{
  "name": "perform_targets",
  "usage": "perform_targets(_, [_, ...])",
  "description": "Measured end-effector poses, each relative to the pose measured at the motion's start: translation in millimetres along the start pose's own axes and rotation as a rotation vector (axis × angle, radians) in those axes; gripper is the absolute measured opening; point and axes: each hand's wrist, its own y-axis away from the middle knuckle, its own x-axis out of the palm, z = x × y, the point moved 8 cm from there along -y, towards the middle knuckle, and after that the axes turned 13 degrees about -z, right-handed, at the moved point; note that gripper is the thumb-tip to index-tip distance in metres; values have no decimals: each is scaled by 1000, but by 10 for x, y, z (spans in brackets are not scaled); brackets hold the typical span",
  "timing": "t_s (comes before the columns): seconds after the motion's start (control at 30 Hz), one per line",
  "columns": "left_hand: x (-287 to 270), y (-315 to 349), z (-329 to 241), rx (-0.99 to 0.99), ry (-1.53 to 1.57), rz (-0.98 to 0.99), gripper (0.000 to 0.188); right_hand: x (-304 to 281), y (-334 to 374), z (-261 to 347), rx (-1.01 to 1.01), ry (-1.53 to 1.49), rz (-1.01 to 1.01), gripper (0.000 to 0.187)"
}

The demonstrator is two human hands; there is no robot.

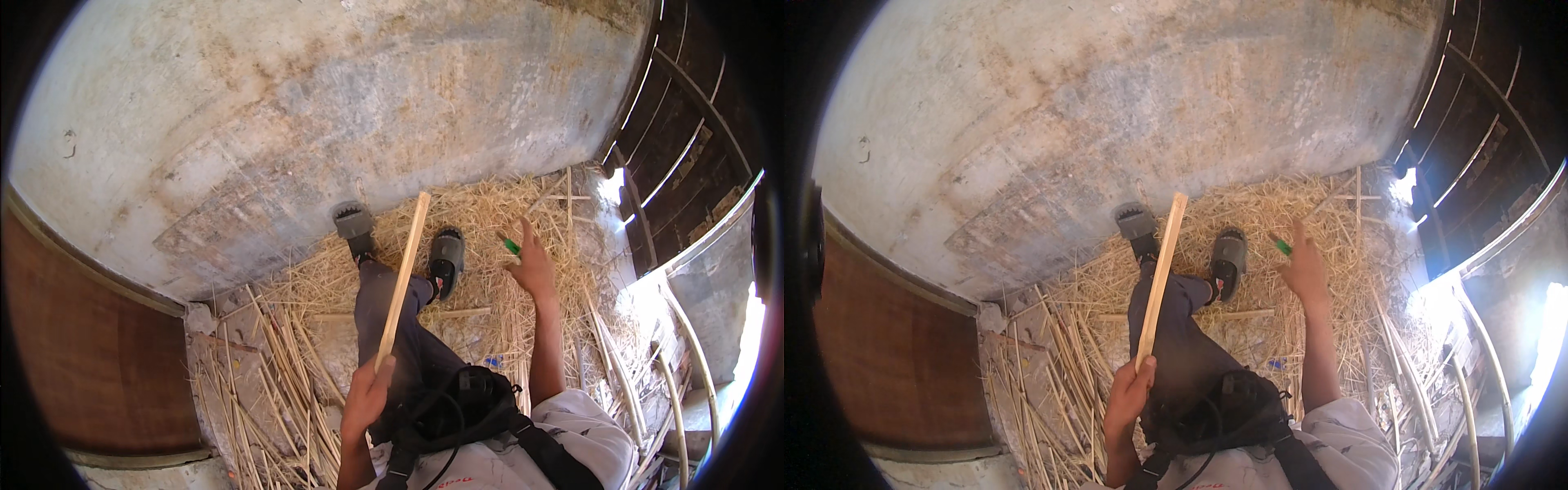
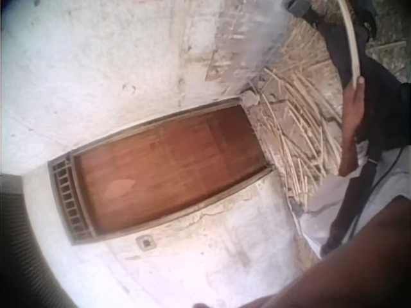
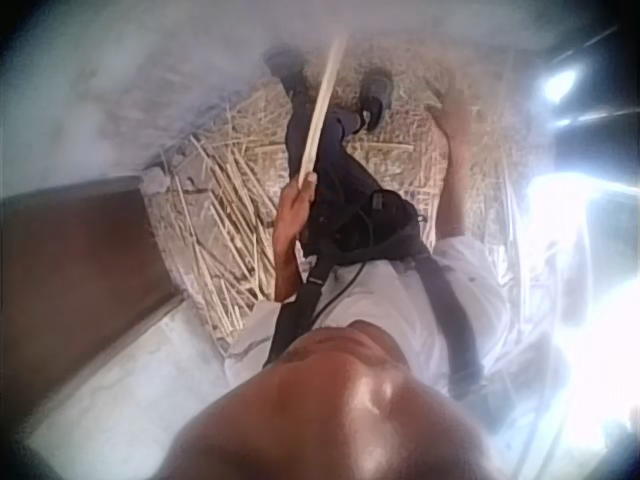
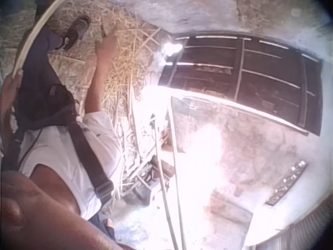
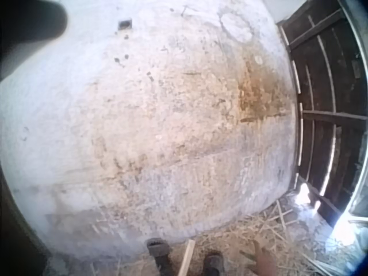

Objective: The person shaves a thin wooden stick using a utility knife while sitting on a floor covered in wood shavings.

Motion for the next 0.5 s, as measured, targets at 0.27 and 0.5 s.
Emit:
perform_targets(0.27, [1,-5,89,-15,-87,62,34,-76,25,-725,-6,78,203,119])
perform_targets(0.5, [71,-3,-140,40,-52,62,39,-184,73,-511,70,109,262,107])
